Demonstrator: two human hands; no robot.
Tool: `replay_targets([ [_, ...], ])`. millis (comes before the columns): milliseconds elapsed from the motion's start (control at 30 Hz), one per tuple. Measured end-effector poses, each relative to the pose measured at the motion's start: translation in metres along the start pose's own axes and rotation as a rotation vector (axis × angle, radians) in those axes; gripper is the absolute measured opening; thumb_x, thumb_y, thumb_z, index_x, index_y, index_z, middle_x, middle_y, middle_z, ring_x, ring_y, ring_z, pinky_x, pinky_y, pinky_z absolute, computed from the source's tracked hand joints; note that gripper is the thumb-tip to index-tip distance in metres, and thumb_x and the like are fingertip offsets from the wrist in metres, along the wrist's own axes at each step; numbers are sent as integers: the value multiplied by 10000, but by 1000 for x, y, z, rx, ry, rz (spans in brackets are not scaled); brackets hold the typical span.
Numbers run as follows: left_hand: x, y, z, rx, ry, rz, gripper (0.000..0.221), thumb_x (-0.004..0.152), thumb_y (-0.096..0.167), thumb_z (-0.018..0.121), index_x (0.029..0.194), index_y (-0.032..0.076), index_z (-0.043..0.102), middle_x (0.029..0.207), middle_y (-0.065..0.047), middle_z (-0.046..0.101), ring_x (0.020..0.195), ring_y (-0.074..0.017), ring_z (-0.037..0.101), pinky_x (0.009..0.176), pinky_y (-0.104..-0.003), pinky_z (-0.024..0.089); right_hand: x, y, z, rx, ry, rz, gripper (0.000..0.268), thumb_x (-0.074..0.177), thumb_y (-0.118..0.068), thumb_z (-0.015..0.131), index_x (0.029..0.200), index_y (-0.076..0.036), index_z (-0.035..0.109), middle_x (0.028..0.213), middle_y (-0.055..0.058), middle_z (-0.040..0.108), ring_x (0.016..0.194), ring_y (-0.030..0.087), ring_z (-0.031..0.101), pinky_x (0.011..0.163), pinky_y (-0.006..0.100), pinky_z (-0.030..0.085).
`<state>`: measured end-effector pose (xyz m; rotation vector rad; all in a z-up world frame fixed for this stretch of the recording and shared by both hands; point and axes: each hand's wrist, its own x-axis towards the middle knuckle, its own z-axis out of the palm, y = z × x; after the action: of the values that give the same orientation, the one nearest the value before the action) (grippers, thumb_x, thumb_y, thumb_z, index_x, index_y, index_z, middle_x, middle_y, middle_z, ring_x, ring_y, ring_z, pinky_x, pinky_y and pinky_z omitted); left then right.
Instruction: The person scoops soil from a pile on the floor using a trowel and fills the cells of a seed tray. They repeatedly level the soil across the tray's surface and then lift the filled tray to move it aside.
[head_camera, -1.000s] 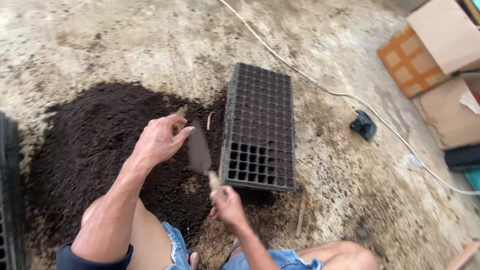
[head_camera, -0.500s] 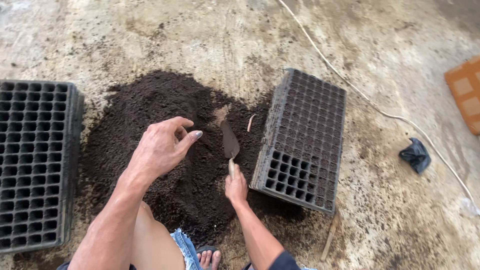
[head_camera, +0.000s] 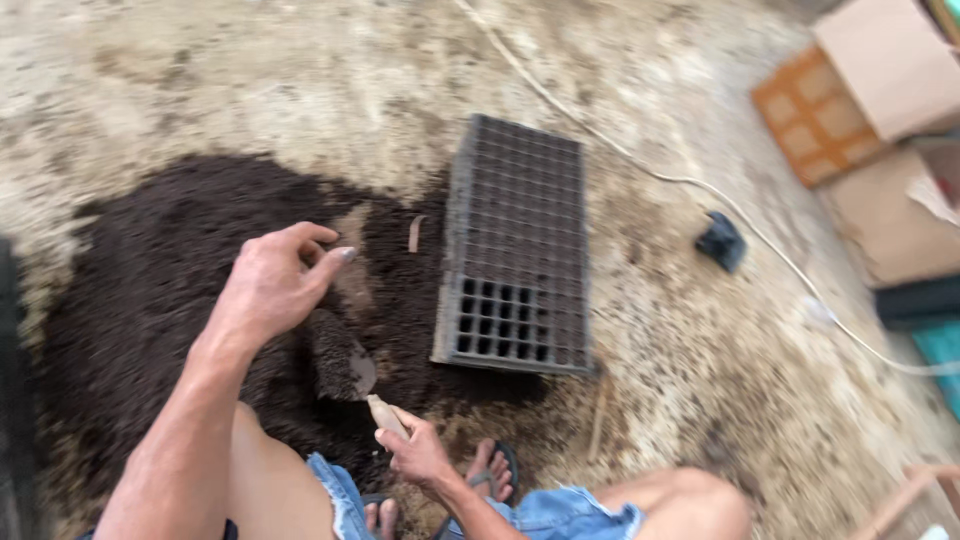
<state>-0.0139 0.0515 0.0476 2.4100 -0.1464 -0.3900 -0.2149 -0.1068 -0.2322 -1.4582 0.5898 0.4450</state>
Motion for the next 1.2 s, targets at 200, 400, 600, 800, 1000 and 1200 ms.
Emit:
replay_targets([
  [200, 36, -4, 46, 24, 50, 173, 448, 1009, 457, 696, 1311, 135, 772, 1121, -153, 808, 1116, -322, 739, 978, -454, 532, -48, -30, -80, 170, 10, -136, 548, 959, -287, 777, 1486, -143, 732, 753, -53, 552, 497, 22, 323, 400, 232, 228],
  [400, 43, 14, 58, 56, -11, 128, 466, 1042, 479, 681, 1358, 145, 753, 1163, -150, 799, 1083, -337, 740, 942, -478, 543, -132, -105, -130, 133, 330, -68, 592, 1008, -343, 674, 1578, -193, 632, 1531, 155, 713, 379, 23, 401, 298, 167, 324],
  [600, 43, 23, 65, 52, -44, 136, 453, 1063, 450, 665, 1378, 132, 734, 1162, -138, 793, 967, -311, 764, 894, -456, 571, -114, -48, -197, -106, 683, -184, 694, 1025, -372, 645, 1661, -144, 488, 1103, 122, 864, 383, 72, 498, 289, 232, 399],
  [800, 35, 28, 61, 61, -53, 132, 442, 1073, 448, 655, 1364, 126, 737, 1141, -148, 799, 1007, -321, 748, 918, -473, 559, -88, -32, -208, -452, 877, -166, 624, 1042, -368, 648, 1624, -176, 530, 925, 35, 777, 421, 75, 469, 325, 242, 434],
  [1000, 41, 20, 63, 86, -36, 141, 451, 1060, 471, 657, 1359, 144, 745, 1170, -159, 786, 1051, -346, 736, 924, -495, 545, -87, -22, -215, -491, 958, -210, 645, 1060, -380, 606, 1658, -170, 485, 1147, 92, 696, 491, 74, 493, 323, 219, 442],
  [1200, 50, -2, 74, -38, 64, 258, 391, 1040, 364, 733, 1301, 79, 793, 1016, -171, 815, 977, -431, 773, 937, -586, 574, -109, -56, -215, 52, 907, -207, 509, 1084, -187, 636, 1581, -101, 566, 899, 136, 730, 542, 122, 617, 423, 216, 494],
])
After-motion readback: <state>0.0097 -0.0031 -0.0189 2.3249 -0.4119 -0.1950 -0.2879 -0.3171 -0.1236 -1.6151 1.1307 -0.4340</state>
